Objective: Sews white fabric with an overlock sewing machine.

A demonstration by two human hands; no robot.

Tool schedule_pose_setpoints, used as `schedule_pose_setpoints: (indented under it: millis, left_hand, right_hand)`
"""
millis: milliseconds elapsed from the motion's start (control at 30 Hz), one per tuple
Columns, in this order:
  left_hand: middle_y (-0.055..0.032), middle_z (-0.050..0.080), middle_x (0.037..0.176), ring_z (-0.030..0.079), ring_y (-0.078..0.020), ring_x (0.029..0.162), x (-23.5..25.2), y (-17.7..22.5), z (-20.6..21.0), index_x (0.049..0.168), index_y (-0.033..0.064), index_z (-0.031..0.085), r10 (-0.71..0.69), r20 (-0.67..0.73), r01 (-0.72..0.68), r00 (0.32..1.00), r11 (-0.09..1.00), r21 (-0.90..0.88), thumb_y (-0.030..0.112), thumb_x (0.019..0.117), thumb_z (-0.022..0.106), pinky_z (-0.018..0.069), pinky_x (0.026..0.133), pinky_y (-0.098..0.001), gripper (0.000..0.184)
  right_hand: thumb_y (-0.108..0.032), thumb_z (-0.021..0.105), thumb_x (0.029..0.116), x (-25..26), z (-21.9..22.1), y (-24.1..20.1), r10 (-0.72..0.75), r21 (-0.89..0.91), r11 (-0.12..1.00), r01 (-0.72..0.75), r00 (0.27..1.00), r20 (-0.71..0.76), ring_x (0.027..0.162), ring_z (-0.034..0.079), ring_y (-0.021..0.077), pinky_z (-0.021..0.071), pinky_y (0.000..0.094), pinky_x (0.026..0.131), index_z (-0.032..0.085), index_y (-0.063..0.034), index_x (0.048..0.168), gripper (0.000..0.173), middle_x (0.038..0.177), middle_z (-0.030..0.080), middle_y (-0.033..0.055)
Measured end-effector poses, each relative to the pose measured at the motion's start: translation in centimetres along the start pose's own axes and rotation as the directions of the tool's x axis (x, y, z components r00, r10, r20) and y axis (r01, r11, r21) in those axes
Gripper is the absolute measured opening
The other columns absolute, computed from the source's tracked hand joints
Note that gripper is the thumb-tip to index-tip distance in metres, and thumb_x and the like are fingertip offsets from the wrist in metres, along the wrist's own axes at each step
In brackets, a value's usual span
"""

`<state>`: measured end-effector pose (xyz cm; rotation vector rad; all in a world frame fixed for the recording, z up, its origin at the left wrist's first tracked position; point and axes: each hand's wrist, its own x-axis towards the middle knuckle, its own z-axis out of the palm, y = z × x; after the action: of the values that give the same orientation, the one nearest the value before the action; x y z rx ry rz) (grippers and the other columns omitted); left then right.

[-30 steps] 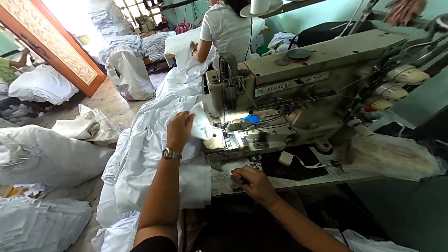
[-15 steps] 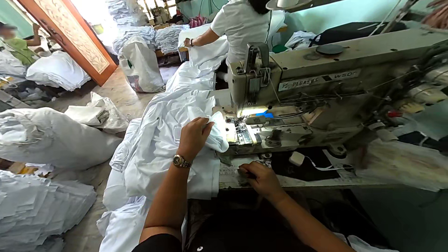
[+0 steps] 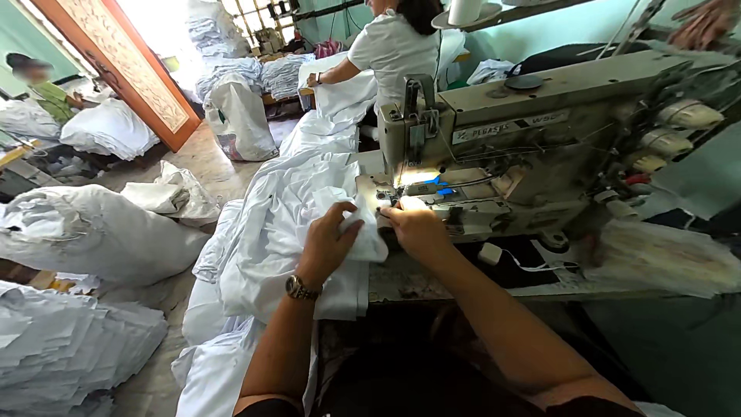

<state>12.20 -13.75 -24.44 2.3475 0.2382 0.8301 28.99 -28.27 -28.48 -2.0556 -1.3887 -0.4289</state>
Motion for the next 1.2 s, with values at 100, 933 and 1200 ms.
schedule_pose_setpoints:
  millis: [100,933,1200]
  left_hand:
    - [0.004,0.069,0.087,0.063,0.0026,0.077,-4.4,3.7,-4.0,0.119,0.0025,0.064,0.29,0.205,-0.134,0.935,0.823,-0.553,0.034,0.1002,0.064,0.0554,0.072,-0.0178,0.037]
    - [-0.0213,0.067,0.123,0.066,-0.0364,0.113,-11.9,-15.7,-8.4,0.124,0.0022,0.069,-0.621,-0.472,0.773,0.626,0.572,0.274,0.034,0.1007,0.061,0.0516,0.098,-0.0571,0.041]
    - [-0.0106,0.069,0.109,0.072,-0.0141,0.085,-17.5,-8.3,-19.5,0.137,-0.0078,0.046,-0.413,-0.619,0.322,0.668,0.91,-0.26,0.009,0.104,0.048,0.0638,0.074,-0.0372,0.037]
  right_hand:
    - [-0.012,0.061,0.0982,-1.0,-0.2,-0.1,-0.003,0.098,0.995,0.003,1.0,-0.005,0.087,0.069,0.0324,0.0576,0.0532,0.075,0.078,-0.0127,0.114,0.023,0.094,0.07,0.0131]
    - [-0.016,0.067,0.0945,8.4,13.3,-8.8,0.301,0.305,0.771,-0.56,0.741,0.601,0.116,0.063,0.0391,0.0483,0.0572,0.102,0.062,0.0032,0.128,0.039,0.121,0.066,0.0263]
    - [-0.025,0.069,0.0966,5.4,-3.1,-8.6,-0.265,0.744,0.63,0.224,0.962,-0.065,0.072,0.062,-0.0019,0.0551,0.0186,0.066,0.067,-0.0081,0.112,0.023,0.088,0.069,-0.004]
